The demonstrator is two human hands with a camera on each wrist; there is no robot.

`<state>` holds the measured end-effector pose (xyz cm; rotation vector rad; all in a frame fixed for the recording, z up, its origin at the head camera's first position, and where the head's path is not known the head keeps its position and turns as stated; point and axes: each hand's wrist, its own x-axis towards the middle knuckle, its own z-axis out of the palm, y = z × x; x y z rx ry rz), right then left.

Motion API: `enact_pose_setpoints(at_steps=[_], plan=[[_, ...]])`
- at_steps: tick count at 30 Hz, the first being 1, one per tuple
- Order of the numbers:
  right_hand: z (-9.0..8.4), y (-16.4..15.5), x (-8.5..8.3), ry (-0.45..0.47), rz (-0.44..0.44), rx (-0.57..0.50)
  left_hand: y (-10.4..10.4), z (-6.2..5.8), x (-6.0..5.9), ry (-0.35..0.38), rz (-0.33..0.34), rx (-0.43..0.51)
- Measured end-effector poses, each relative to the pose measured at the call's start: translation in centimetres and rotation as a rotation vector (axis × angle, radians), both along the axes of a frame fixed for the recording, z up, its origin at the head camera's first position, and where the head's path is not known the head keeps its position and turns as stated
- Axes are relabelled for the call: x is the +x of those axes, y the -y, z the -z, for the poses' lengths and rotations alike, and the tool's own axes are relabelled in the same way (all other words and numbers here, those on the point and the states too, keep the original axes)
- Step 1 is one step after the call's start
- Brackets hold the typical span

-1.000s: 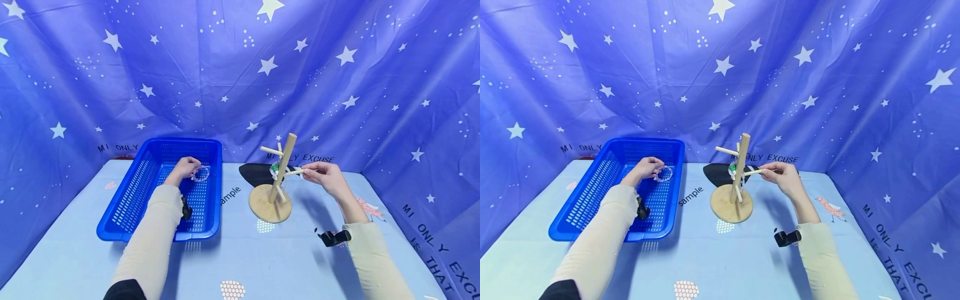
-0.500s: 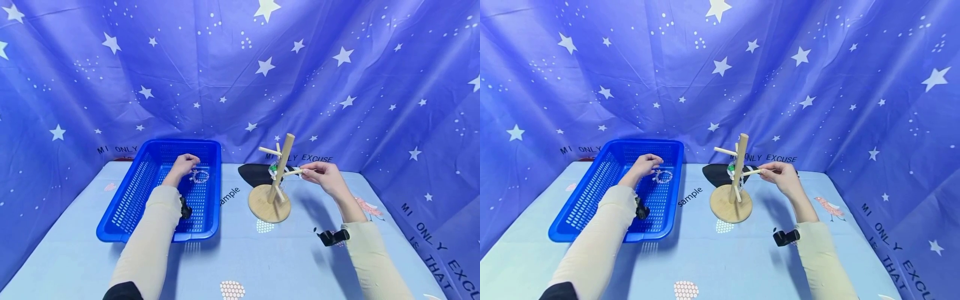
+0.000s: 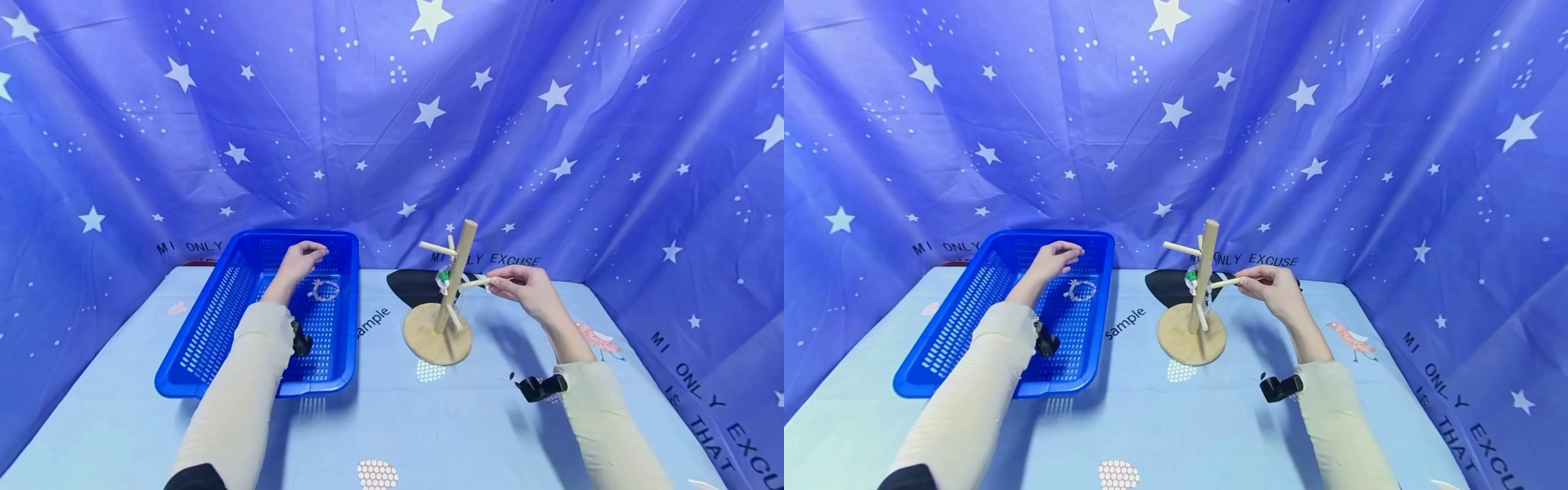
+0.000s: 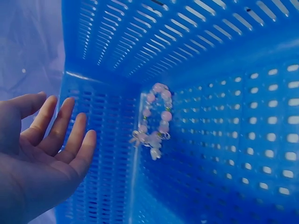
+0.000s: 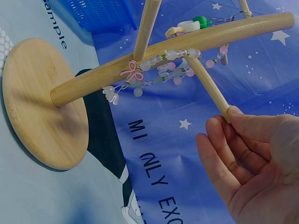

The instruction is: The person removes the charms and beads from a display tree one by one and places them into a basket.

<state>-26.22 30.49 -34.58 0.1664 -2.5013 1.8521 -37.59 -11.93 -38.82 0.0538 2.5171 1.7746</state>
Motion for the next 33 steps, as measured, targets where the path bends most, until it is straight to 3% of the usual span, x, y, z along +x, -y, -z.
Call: enact_pose_setpoints(at_steps=[17,33], plan=[[0.2,-0.1,-0.1,0.001,-0.006,-0.042,-1.3,-2.4,0.3,-0.159,0.010,0.021],[0.2,-0.1,-0.1,0.004,-0.005,-0.035,-2.7,-4.1,1.1,-0.246,0.035,0.058]])
